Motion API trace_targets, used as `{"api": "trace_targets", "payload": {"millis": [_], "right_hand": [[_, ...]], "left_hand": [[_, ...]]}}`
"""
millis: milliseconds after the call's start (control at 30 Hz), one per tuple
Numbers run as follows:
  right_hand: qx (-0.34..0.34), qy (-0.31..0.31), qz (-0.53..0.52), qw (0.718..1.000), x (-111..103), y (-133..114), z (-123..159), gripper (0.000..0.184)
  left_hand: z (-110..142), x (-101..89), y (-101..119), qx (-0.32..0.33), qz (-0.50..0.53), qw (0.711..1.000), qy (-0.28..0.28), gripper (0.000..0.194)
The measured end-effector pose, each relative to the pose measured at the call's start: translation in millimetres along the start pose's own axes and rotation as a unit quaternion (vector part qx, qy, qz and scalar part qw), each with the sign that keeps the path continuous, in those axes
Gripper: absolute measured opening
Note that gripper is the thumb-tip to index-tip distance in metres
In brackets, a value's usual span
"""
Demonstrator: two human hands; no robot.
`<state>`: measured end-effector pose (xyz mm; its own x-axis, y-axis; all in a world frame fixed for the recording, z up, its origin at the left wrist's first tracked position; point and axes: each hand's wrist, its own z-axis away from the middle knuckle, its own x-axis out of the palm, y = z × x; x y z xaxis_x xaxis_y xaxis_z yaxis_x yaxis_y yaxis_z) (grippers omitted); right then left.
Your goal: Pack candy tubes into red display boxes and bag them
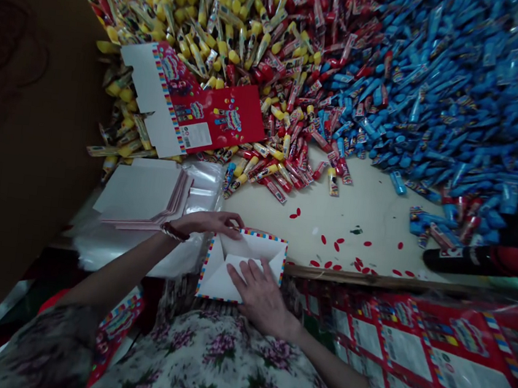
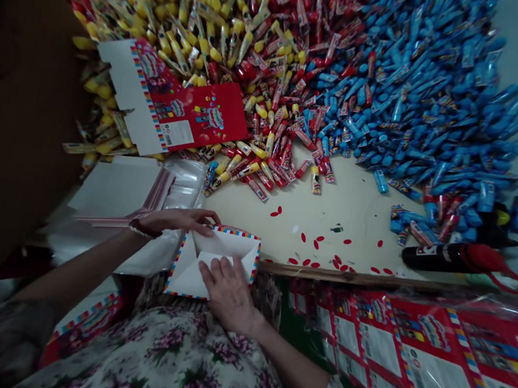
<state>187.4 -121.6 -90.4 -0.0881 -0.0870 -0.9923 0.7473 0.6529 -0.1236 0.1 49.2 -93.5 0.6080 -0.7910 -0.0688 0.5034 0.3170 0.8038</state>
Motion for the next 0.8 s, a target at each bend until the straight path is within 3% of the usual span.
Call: {"api": "trace_targets", "payload": {"millis": [100,333,600,733,800], "right_hand": [[0.016,-0.034,-0.023,0.999,-4.8,0.6,-2.0,0.071],[0.057,-0.087,-0.08,0.991,-5.5,5.8,-3.2,0.075],[0.095,-0.135,-0.052,0.985,-6.0,-5.6,3.8,0.064],[0.09,-0.124,-0.048,0.987,-5.7,-6.9,-0.1,0.084],[0.089,-0.113,-0.038,0.989,-3.1,-7.4,-3.4,0.089]], "left_hand": [[-10.6,1.4,-1.6,-0.027,0.052,0.995,-0.077,0.043],[-18.2,2.0,-0.5,-0.078,0.211,0.971,-0.081,0.042],[-14.9,-2.2,-9.4,-0.085,0.175,0.971,-0.139,0.034],[-8.2,3.2,-7.0,-0.086,0.169,0.966,-0.174,0.036],[-4.6,7.9,-4.4,-0.083,0.18,0.967,-0.16,0.037]]}}
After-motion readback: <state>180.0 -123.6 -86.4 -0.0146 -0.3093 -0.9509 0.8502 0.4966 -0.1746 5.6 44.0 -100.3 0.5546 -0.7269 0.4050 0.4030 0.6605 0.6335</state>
